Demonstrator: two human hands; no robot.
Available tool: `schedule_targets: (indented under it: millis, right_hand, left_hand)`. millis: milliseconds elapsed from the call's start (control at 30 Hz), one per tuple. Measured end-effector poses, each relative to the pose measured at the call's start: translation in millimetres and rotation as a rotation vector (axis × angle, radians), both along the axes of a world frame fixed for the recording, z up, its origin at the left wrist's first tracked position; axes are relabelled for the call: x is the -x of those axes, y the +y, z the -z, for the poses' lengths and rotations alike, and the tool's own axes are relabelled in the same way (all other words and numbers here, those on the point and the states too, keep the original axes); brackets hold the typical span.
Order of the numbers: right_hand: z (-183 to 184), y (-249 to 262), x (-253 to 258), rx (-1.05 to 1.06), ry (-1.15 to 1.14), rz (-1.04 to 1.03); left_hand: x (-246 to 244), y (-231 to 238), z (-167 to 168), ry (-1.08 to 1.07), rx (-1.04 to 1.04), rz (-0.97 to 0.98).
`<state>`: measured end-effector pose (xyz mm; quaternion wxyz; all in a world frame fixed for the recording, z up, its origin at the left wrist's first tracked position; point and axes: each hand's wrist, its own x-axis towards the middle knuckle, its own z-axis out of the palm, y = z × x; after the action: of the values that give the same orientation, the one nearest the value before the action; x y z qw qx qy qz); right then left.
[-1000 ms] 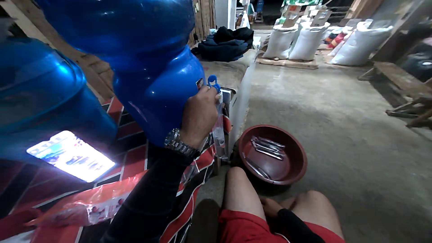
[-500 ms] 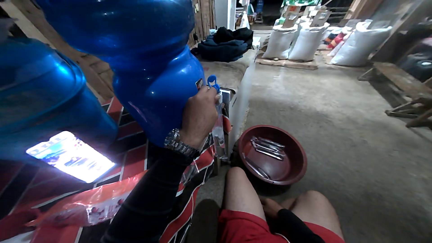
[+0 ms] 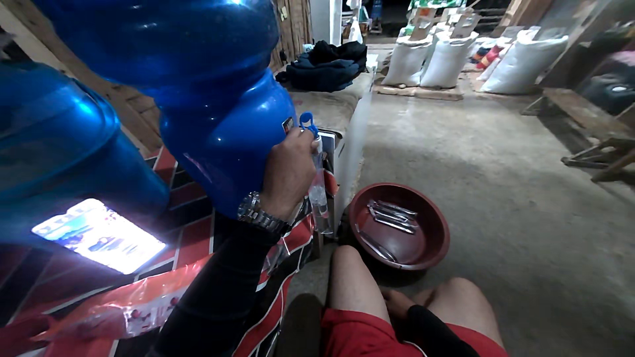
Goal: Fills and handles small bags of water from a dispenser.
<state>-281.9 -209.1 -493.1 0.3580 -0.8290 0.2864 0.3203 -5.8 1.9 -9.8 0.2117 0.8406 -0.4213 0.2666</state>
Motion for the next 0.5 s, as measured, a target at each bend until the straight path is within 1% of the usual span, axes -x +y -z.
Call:
schedule_targets:
  millis: [167, 200, 233, 300, 333, 367, 400, 433, 467, 500]
  right_hand:
    - [3.9, -1.0, 1.0, 0.004, -0.011, -0.006]
    - [-0.3, 0.7, 0.7, 0.009, -0.012, -0.009]
    - [-12.3, 5.3, -1.1, 0.011, 0.001, -0.007]
    - [-61.7, 19.7, -8.6, -0.018, 0.038, -0.008]
    - [-73.6, 20.8, -7.7, -0.023, -0.001, -0.057]
    - [-64.5, 15.2, -1.0, -0.004, -0.115, -0.142]
    - [-42.4, 8.4, 6.1, 0.052, -0.240, -0.205]
    - [-38.8, 8.0, 5.8, 0.059, -0.219, -0.199]
    - [-54.1, 13.0, -1.9, 0.001, -0.074, -0.135]
    - [-60.6, 17.0, -8.4, -0.018, 0.015, -0.069]
  left_hand:
    - [-0.9, -0.4, 1.0, -0.012, 0.004, 0.000]
    - [-0.8, -0.3, 0.9, -0.010, 0.003, 0.000]
    - [-0.6, -0.2, 0.6, -0.006, 0.003, 0.002]
    - [-0.1, 0.3, -0.4, -0.004, -0.001, 0.006]
    - [-0.1, 0.4, -0.8, -0.004, -0.002, 0.006]
    - [-0.3, 0.3, -0.7, -0.003, -0.003, 0.004]
    - [-0.8, 0.0, -0.3, -0.002, -0.003, 0.002]
    - [-1.1, -0.1, 0.1, -0.002, -0.003, 0.003]
    - [-0.8, 0.0, -0.1, -0.002, 0.000, 0.006]
    - [-0.6, -0.1, -0.2, 0.001, 0.003, 0.007]
